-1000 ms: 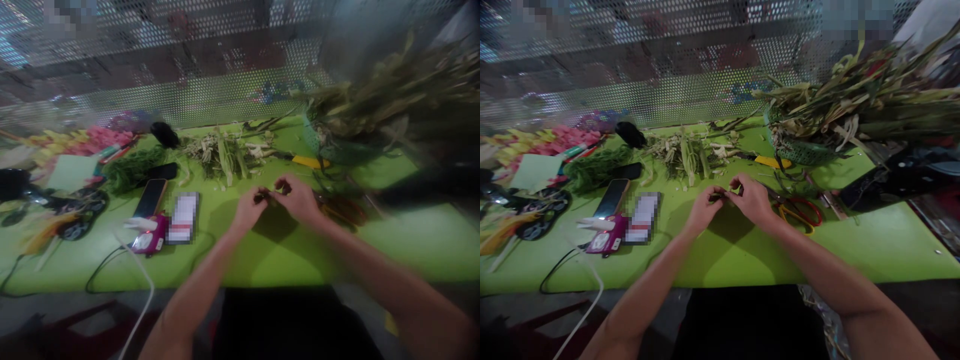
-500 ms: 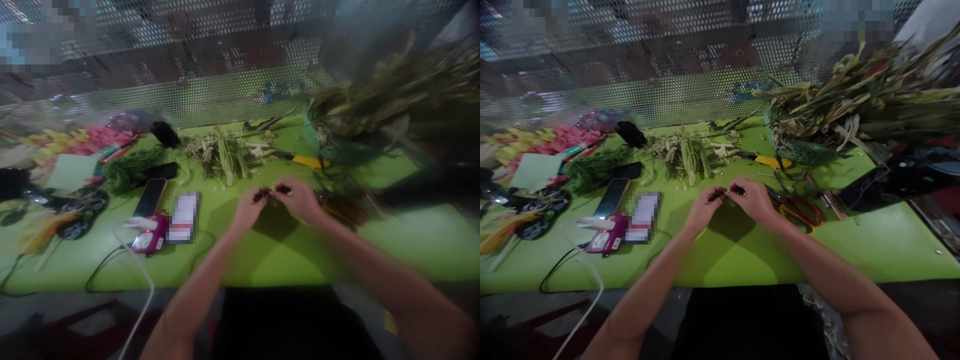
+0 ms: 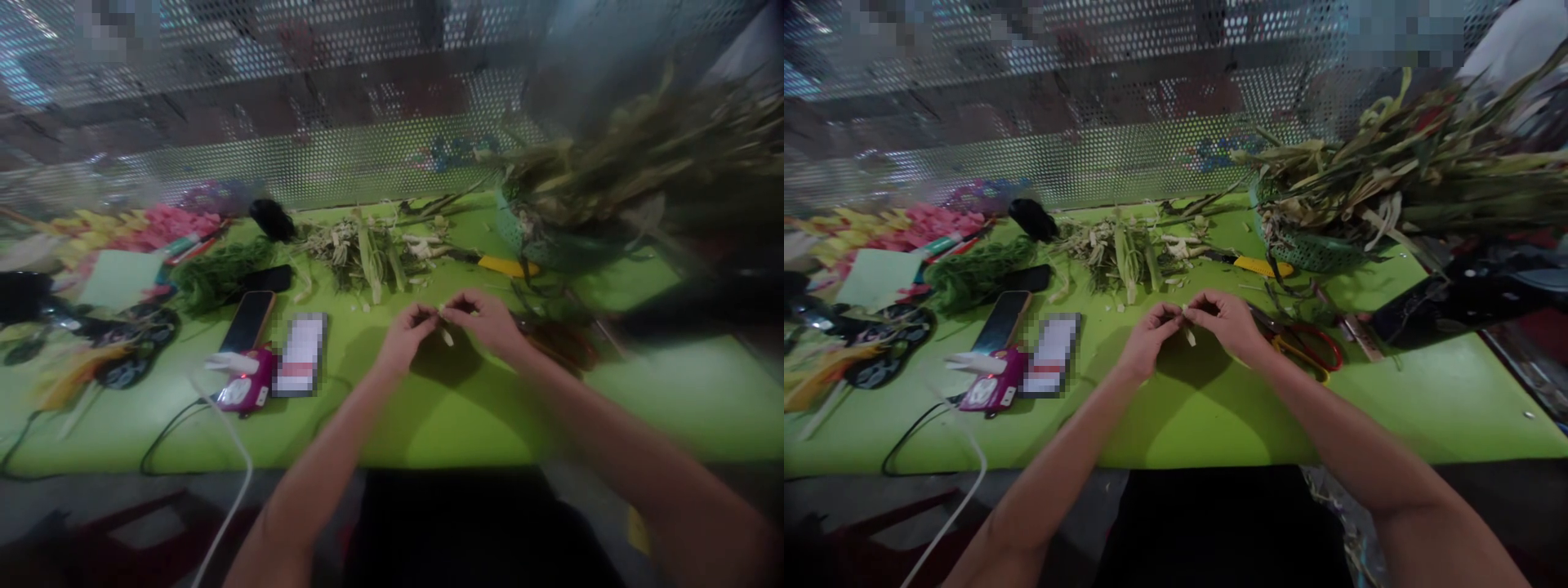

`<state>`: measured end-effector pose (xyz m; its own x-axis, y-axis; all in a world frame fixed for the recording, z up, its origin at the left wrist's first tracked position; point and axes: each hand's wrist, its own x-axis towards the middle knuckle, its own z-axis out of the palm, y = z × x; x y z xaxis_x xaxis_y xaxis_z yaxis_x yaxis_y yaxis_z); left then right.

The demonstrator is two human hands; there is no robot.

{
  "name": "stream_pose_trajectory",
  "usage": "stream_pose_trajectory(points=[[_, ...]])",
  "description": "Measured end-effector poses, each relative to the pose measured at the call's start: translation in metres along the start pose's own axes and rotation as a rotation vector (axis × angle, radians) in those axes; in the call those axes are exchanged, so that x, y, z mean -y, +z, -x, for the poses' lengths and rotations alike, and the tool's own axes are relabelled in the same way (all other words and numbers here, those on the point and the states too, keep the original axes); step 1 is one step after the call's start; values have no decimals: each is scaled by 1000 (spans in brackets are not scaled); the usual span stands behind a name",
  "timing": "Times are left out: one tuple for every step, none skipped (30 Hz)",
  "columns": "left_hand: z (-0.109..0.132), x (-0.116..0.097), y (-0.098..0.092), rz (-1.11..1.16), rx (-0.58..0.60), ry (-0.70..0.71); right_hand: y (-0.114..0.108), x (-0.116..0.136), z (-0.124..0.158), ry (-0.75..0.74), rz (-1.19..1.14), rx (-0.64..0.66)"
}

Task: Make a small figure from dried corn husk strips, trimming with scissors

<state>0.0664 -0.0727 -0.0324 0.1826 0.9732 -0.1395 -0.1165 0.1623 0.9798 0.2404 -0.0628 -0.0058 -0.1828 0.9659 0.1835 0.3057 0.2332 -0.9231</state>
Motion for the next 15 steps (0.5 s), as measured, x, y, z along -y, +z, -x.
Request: stream_pose_trajectory(points=[[0, 0, 0, 33, 3, -23, 0, 0, 0, -14, 15, -5], [0, 1, 0, 65, 9, -41, 1, -1, 1, -31, 36, -9], [0, 1, 1, 97, 17, -54, 1, -1, 2, -50, 62, -12], [1, 0, 1, 128, 25, -62, 1, -1, 2, -72, 92, -12], [1, 0, 2, 157, 33, -65, 1, -1, 3, -94, 121, -14], [2, -1, 3, 185, 39, -66, 1, -1, 3, -117, 148, -19], [2, -2, 4, 212, 46, -70, 1, 0, 4, -138, 171, -21], [2, -3, 5, 240, 52, -76, 1, 1, 4, -154, 189, -20], [2, -3, 5, 271, 61, -87, 0, 2, 5, -169, 200, -17], [3, -3, 5, 305, 71, -102, 0, 4, 5, -180, 204, -13], [3, -3, 5, 340, 82, -119, 0, 5, 6, -189, 203, -8], [3, -3, 5, 371, 91, -132, 0, 6, 6, -198, 196, -4], [2, -2, 4, 393, 102, -140, -1, 7, 7, -207, 188, -1], [2, 0, 3, 402, 112, -142, -1, 7, 7, -218, 183, -3], [2, 1, 3, 398, 118, -140, 0, 7, 8, -233, 186, -2]])
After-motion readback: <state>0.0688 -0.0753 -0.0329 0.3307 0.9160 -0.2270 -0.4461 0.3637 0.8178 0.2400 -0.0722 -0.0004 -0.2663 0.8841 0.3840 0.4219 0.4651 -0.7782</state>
